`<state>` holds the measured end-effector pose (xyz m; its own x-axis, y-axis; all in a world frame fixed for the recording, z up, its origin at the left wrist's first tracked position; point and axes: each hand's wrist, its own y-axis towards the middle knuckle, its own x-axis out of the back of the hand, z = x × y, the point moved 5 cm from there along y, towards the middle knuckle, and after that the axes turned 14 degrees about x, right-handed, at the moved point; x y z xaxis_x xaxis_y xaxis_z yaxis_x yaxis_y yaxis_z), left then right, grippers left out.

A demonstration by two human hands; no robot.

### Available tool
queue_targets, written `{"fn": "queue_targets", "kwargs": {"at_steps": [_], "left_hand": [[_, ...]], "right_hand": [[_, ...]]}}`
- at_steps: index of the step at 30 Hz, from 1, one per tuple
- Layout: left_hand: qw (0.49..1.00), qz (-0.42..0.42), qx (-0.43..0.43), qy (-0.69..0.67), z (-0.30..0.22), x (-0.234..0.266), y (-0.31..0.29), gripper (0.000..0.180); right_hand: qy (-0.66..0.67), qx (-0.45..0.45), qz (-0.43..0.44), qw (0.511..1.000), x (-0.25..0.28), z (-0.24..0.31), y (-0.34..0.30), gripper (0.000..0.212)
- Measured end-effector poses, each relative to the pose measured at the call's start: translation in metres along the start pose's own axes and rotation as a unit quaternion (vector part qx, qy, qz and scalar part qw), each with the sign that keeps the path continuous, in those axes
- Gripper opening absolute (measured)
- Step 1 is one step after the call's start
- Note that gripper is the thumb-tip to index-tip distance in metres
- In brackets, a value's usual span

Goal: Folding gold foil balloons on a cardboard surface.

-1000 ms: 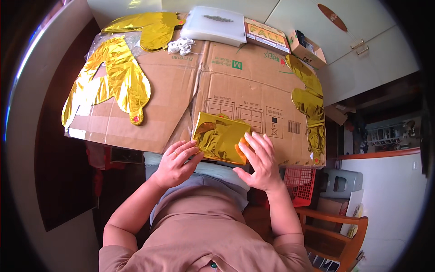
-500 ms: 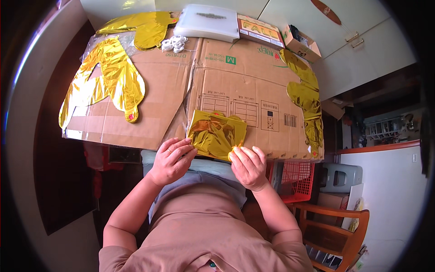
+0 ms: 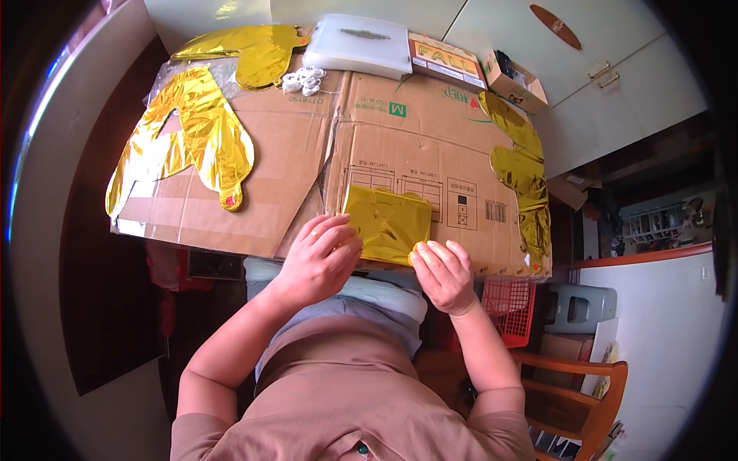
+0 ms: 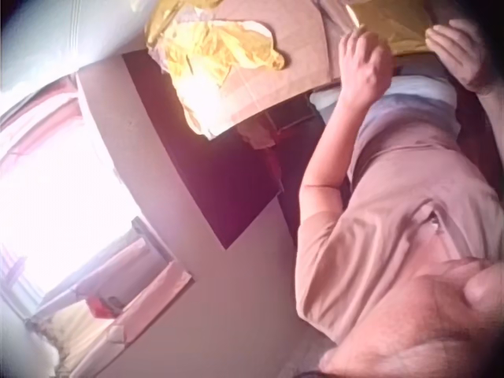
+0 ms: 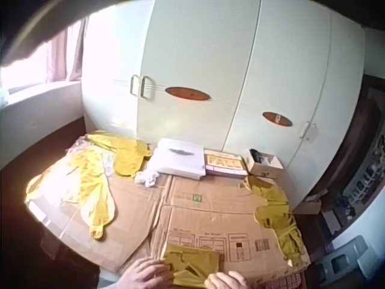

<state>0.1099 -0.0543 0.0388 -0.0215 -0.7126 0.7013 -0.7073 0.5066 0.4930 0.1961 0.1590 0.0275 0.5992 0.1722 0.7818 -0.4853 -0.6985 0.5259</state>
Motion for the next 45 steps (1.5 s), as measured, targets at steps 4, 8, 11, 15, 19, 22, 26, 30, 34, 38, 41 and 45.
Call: {"fn": "queue_targets", "kwargs": {"at_steps": [4,8,11,15,19,22,26,30,34,38,41,45], "left_hand": [[0.999,0.037,0.006,-0.006,-0.004,-0.034,0.028,0.044],[0.991,0.094,0.066,0.072,0.002,-0.061,0.039,0.072],[0.984,0.099,0.086,0.118,0.004,-0.065,0.035,0.076],[0.982,0.103,0.097,0.129,0.006,-0.068,0.034,0.074],[0.981,0.107,0.093,0.131,0.006,-0.071,0.034,0.073],[0.982,0.105,0.089,0.13,0.006,-0.071,0.034,0.072],[0.983,0.098,0.08,0.129,0.007,-0.072,0.034,0.071],[0.985,0.091,0.079,0.121,0.007,-0.072,0.033,0.071],[0.985,0.09,0.082,0.12,0.007,-0.071,0.032,0.072],[0.985,0.077,0.095,0.118,0.009,-0.07,0.031,0.079],[0.979,0.101,0.124,0.126,0.011,-0.07,0.033,0.086],[0.977,0.109,0.114,0.147,0.012,-0.072,0.032,0.088]], "right_hand": [[0.032,0.029,0.019,0.999,0.003,-0.019,0.001,0.021],[0.068,0.037,0.028,0.997,0.002,-0.028,-0.001,0.022],[0.108,0.018,0.027,0.994,0.0,-0.035,0.0,0.023],[0.24,-0.069,0.015,0.968,0.008,-0.048,0.011,0.025],[0.282,-0.207,-0.009,0.937,0.003,-0.067,0.006,0.021],[0.224,-0.281,-0.021,0.933,-0.009,-0.078,0.01,0.027],[0.152,-0.269,0.046,0.95,-0.034,-0.058,0.035,0.052],[0.126,-0.29,0.168,0.934,-0.063,-0.038,0.028,0.065],[0.118,-0.307,0.19,0.925,-0.063,-0.036,0.025,0.069],[0.104,-0.323,0.197,0.92,-0.062,-0.035,0.023,0.073],[0.098,-0.331,0.192,0.919,-0.06,-0.033,0.021,0.075],[0.103,-0.34,0.206,0.912,-0.062,-0.034,0.02,0.077]]}}
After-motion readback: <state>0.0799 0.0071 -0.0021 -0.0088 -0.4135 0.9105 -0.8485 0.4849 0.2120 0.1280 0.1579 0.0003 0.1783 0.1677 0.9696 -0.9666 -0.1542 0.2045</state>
